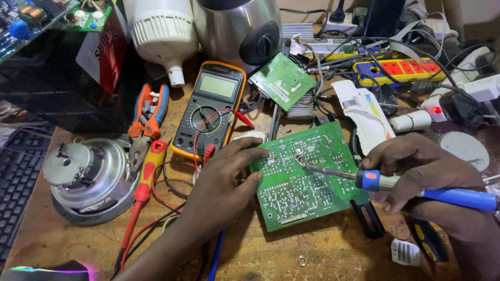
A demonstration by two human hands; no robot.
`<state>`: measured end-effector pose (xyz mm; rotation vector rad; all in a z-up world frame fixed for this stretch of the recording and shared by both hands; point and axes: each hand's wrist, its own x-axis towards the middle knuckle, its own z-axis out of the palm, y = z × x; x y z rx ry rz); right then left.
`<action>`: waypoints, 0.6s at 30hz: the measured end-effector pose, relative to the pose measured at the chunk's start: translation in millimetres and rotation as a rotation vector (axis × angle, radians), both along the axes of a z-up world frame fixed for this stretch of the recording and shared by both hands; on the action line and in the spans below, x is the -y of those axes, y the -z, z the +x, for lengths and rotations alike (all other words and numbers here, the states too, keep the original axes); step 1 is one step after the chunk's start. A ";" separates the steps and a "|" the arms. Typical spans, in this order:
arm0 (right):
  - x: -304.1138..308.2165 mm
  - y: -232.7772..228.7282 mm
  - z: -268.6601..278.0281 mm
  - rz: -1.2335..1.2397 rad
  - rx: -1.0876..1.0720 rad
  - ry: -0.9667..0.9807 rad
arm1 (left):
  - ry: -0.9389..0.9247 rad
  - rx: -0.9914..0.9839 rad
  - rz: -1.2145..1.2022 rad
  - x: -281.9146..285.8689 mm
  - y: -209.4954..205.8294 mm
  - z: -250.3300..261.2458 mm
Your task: Soldering and desoldering components on a printed circuit board at a repair bench, including a brief interaction with a mixing console.
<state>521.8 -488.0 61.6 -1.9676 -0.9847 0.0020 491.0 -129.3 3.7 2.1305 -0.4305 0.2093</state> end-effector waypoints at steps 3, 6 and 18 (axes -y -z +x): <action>-2.2 0.7 -1.4 0.001 0.007 0.030 | -0.009 -0.066 -0.006 0.8 -2.2 -1.1; -2.1 -4.4 -0.3 -0.004 -0.027 0.005 | 0.001 -0.073 -0.004 -0.1 -3.7 -2.0; 14.1 12.0 7.3 -0.100 -0.001 0.107 | -0.032 -0.328 0.643 -20.8 -58.1 -17.1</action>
